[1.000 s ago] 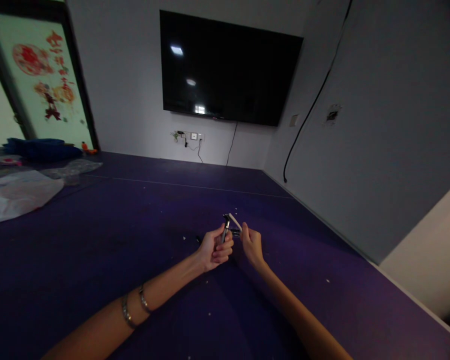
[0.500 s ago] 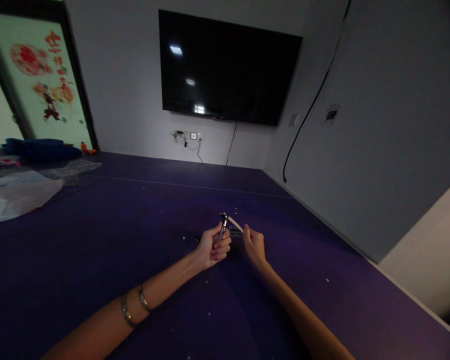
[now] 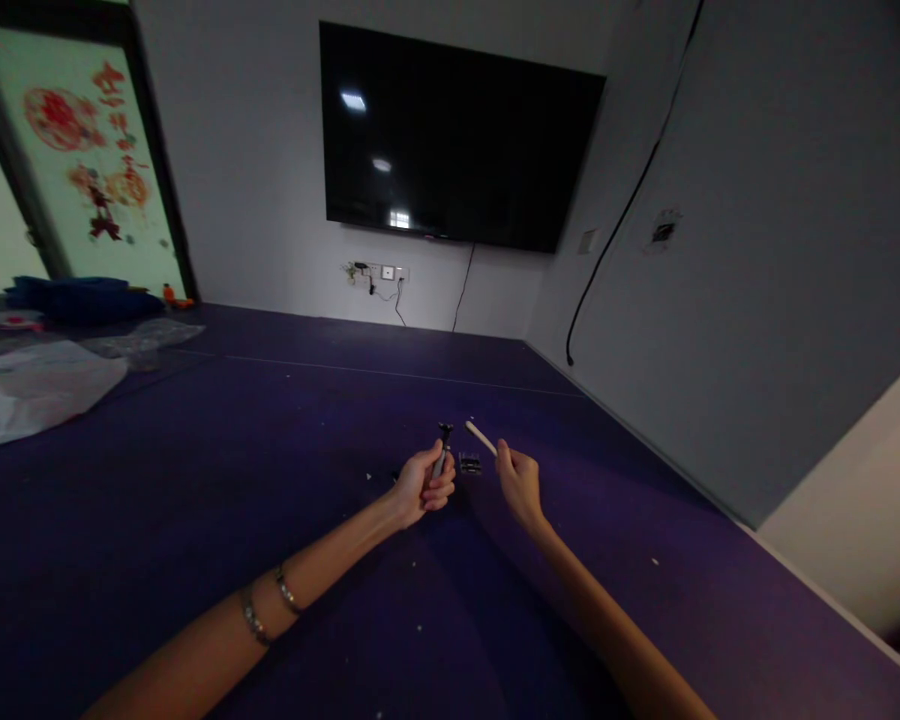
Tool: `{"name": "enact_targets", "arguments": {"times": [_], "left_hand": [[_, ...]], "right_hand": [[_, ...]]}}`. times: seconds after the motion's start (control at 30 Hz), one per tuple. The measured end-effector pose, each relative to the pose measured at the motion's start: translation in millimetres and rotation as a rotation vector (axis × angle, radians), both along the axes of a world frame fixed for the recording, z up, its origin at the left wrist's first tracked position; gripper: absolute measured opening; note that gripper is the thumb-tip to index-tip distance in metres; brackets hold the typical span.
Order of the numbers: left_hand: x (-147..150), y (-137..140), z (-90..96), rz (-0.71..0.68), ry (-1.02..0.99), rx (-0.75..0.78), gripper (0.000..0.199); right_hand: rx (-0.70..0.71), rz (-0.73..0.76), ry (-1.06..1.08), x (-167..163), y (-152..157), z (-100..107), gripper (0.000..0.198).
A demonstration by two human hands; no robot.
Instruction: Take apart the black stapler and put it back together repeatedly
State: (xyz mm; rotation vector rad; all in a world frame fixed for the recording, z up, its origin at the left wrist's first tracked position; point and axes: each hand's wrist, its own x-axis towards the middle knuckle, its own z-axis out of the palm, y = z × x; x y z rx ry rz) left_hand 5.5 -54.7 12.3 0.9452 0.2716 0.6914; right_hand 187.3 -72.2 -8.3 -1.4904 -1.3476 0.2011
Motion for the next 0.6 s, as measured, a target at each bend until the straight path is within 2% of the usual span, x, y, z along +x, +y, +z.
{"name": "enact_targets", "arguments": {"times": [0.17, 0.33, 0.5, 0.6], "left_hand": [[0, 9, -5.0, 0.285, 0.201, 0.267, 0.038], [-3, 19, -8.4, 0.415, 0.323, 0.502, 0.033], [-5, 24, -10.7, 0.543, 0.388, 0.755, 0.03], [-9, 22, -8.7, 0.594, 0.484, 0.867, 0.029]], "right_hand": [[-0.015, 0.123, -0.037, 6, 1, 32, 0.05], [-0.085, 0.117, -0.177, 12, -9, 58, 0.056], [-0.217, 0.125, -0.255, 16, -18, 74, 0.061], [-0.236, 0.152, -0.307, 16, -22, 82, 0.061]]}}
